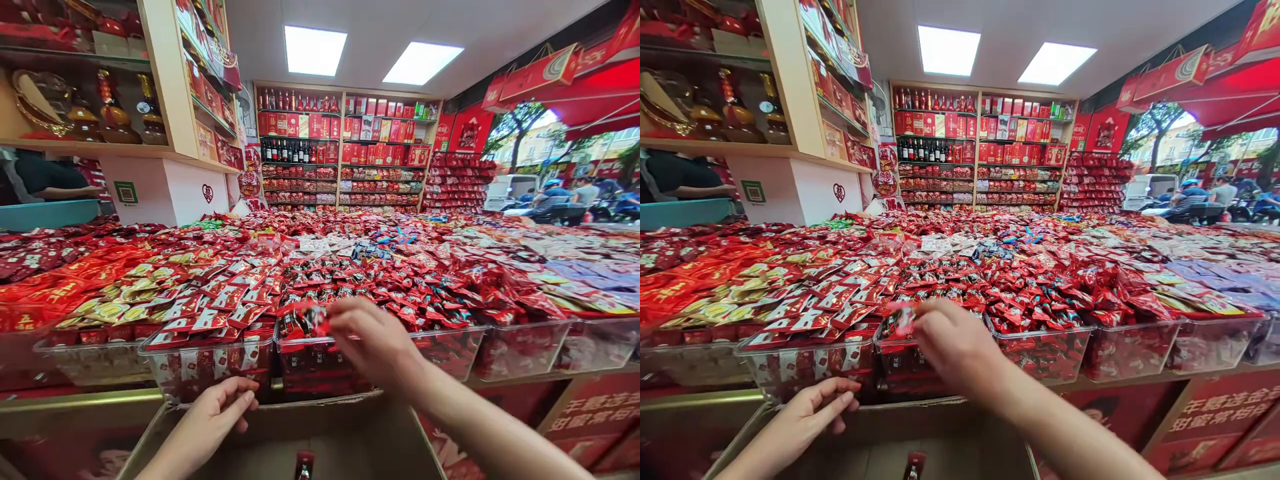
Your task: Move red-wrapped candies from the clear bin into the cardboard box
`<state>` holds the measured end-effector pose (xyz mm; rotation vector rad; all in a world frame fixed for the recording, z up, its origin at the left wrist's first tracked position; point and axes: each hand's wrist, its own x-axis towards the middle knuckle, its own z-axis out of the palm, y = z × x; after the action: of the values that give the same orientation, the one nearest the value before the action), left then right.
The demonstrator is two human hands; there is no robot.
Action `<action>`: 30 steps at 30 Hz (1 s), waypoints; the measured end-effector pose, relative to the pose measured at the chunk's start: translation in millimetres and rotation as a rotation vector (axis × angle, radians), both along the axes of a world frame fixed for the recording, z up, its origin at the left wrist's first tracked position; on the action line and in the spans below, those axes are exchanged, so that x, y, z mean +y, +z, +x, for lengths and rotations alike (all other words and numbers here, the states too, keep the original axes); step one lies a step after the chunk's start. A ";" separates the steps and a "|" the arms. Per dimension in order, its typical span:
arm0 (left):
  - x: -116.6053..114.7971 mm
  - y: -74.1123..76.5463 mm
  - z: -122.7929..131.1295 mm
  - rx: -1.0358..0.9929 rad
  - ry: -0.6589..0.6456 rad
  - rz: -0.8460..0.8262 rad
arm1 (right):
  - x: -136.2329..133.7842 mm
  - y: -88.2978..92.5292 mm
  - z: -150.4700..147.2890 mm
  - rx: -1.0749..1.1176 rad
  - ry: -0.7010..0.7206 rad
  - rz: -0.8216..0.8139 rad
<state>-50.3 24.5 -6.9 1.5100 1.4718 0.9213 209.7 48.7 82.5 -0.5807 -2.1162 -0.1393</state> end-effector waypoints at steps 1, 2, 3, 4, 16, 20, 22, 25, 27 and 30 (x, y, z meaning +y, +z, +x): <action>1.2 -2.1 -0.9 -0.009 -0.003 -0.003 | 19.6 11.7 5.5 -0.023 -0.077 0.022; 1.7 -3.5 -1.4 -0.020 -0.008 -0.005 | 40.9 21.7 10.6 -0.076 -0.166 0.016; 2.0 -4.6 -1.9 -0.029 -0.007 -0.006 | 62.9 29.7 15.2 -0.134 -0.256 0.006; 2.1 -5.5 -2.4 -0.037 -0.007 -0.009 | 84.1 35.6 19.2 -0.187 -0.362 -0.013; 3.9 -19.7 -2.6 -0.133 0.105 0.014 | 180.7 23.2 18.4 -0.394 -0.537 -0.133; 3.8 -19.5 -1.9 -0.147 0.120 0.000 | 183.9 19.8 18.7 -0.458 -0.508 -0.162; 4.3 -19.7 -2.2 -0.150 0.121 0.003 | 183.9 19.1 19.8 -0.482 -0.494 -0.180; 5.0 -20.3 -2.7 -0.160 0.119 0.004 | 182.5 19.0 21.2 -0.497 -0.477 -0.204; 5.5 -21.1 -3.1 -0.166 0.118 0.000 | 182.1 19.1 22.0 -0.487 -0.476 -0.213; 6.4 -22.7 -4.0 -0.169 0.109 -0.004 | 183.3 20.2 22.9 -0.456 -0.478 -0.221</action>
<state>-54.3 30.8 -29.6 1.3248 1.4430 1.0831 232.6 231.9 102.7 -1.2840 -2.4044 -0.3337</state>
